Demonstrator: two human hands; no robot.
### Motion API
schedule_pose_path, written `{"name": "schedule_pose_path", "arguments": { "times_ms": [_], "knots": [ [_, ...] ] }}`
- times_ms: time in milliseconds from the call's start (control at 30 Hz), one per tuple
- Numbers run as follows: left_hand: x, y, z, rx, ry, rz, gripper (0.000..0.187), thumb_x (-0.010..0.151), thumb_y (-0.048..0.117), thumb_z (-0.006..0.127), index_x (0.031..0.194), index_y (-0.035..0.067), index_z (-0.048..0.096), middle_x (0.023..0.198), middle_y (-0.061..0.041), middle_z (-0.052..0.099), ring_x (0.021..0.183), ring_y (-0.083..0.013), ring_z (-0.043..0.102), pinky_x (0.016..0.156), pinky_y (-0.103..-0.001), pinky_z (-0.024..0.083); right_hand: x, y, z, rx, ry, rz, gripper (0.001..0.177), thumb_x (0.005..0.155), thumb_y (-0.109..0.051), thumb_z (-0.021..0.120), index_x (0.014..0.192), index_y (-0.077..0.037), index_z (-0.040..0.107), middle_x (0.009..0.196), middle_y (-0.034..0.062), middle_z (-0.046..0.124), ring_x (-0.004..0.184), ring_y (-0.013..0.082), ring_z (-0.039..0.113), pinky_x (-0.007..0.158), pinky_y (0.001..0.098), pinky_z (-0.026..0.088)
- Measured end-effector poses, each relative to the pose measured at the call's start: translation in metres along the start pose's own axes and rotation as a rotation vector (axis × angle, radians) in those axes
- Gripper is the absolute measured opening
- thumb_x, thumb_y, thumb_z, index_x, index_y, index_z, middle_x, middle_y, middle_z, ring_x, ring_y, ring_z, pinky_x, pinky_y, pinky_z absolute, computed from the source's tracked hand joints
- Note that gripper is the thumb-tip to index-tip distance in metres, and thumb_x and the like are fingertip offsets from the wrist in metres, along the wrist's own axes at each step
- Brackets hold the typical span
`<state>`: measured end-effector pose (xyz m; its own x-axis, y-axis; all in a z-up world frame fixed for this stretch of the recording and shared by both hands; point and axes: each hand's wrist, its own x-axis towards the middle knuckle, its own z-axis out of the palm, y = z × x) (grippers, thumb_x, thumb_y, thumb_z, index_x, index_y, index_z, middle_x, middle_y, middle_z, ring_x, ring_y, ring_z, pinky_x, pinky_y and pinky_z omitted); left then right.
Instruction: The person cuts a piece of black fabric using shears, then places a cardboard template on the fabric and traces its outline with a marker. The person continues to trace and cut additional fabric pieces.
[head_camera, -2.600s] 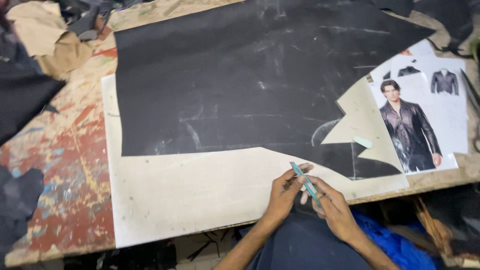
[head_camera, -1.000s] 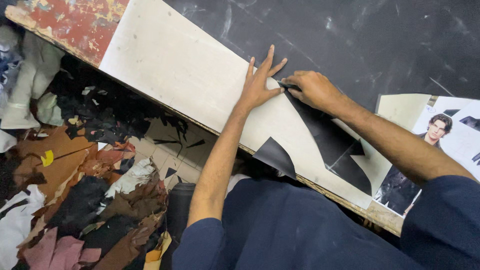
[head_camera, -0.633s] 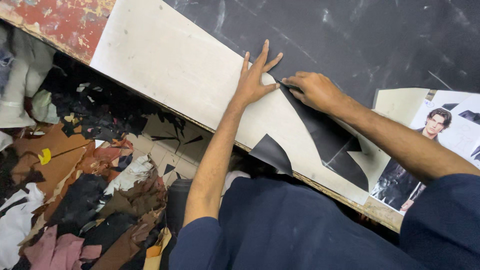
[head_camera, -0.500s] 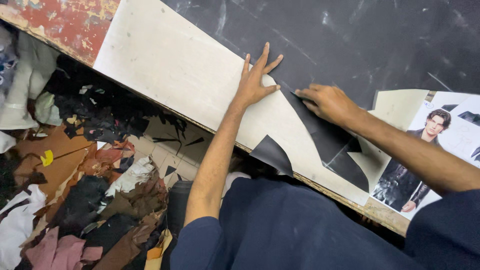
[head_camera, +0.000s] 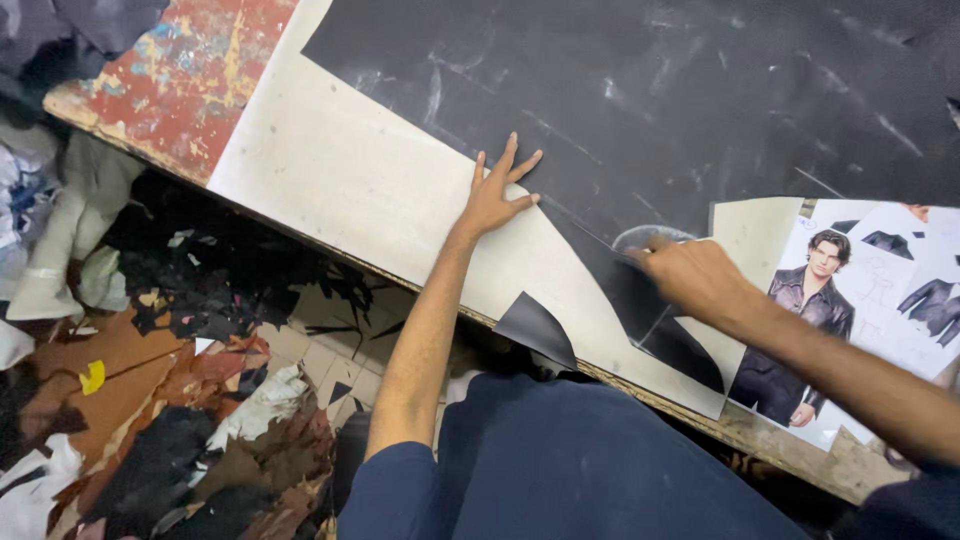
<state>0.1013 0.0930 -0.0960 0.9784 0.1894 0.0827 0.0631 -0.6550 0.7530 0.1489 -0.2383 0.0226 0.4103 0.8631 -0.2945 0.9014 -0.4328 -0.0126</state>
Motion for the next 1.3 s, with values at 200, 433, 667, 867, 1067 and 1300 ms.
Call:
{"name": "schedule_pose_path", "arguments": {
  "times_ms": [200, 433, 667, 867, 1067, 1300],
  "knots": [
    [0.004, -0.015, 0.006, -0.043, -0.081, -0.065, 0.077, 0.104, 0.015, 0.047, 0.163, 0.015, -0.001, 0.156, 0.017, 0.047, 0.147, -0.0161, 0.043, 0.130, -0.049, -0.009, -0.005, -0.015, -0.008, 0.090, -0.026, -0.023, 0.051, 0.082, -0.005, 0.062, 0.129, -0.025, 0.066, 0.114, 0.0057, 0.073, 0.090, 0.0282, 0.074, 0.073, 0.0399, 0.062],
    [-0.002, -0.002, 0.001, -0.018, -0.015, -0.003, 0.074, 0.102, 0.008, 0.048, 0.162, 0.015, 0.006, 0.154, 0.016, 0.049, 0.147, -0.0197, 0.045, 0.128, -0.049, -0.003, -0.020, 0.010, -0.023, 0.330, 0.073, 0.385, 0.039, 0.098, -0.024, 0.060, 0.137, -0.022, 0.065, 0.119, 0.0099, 0.073, 0.099, 0.0337, 0.073, 0.086, 0.0466, 0.059],
    [0.016, -0.024, -0.059, 0.174, 0.231, -0.007, 0.054, 0.099, -0.003, 0.047, 0.147, 0.021, 0.058, 0.149, 0.002, 0.061, 0.144, -0.0235, 0.049, 0.126, -0.051, 0.030, 0.026, -0.008, -0.035, 0.428, 0.134, 0.278, 0.043, 0.093, -0.028, 0.066, 0.135, -0.018, 0.064, 0.123, 0.0103, 0.073, 0.099, 0.0302, 0.075, 0.088, 0.0439, 0.059],
    [0.049, -0.095, -0.150, 0.338, 0.362, -0.141, 0.035, 0.097, 0.008, 0.061, 0.125, 0.024, 0.074, 0.149, 0.005, 0.056, 0.145, -0.0238, 0.041, 0.122, -0.056, 0.018, 0.123, -0.027, -0.064, 0.402, 0.173, 0.020, 0.043, 0.092, -0.027, 0.068, 0.134, -0.019, 0.065, 0.123, 0.0079, 0.073, 0.101, 0.0272, 0.074, 0.090, 0.0419, 0.058],
    [0.045, -0.110, -0.154, 0.288, 0.407, -0.056, 0.033, 0.096, 0.012, 0.066, 0.125, 0.025, 0.075, 0.149, 0.007, 0.057, 0.142, -0.0205, 0.045, 0.120, -0.050, 0.022, 0.262, -0.073, -0.073, 0.432, 0.304, -0.182, 0.040, 0.092, -0.016, 0.070, 0.132, -0.013, 0.068, 0.119, 0.0084, 0.074, 0.100, 0.0266, 0.073, 0.090, 0.0414, 0.058],
    [0.046, -0.109, -0.156, 0.267, 0.390, -0.095, 0.034, 0.096, 0.014, 0.065, 0.125, 0.028, 0.075, 0.150, 0.010, 0.056, 0.143, -0.0188, 0.044, 0.123, -0.049, 0.019, 0.323, -0.095, -0.076, 0.415, 0.318, -0.207, 0.037, 0.091, -0.013, 0.073, 0.128, -0.012, 0.071, 0.108, 0.0099, 0.074, 0.091, 0.0272, 0.072, 0.084, 0.0421, 0.058]
  ]
}}
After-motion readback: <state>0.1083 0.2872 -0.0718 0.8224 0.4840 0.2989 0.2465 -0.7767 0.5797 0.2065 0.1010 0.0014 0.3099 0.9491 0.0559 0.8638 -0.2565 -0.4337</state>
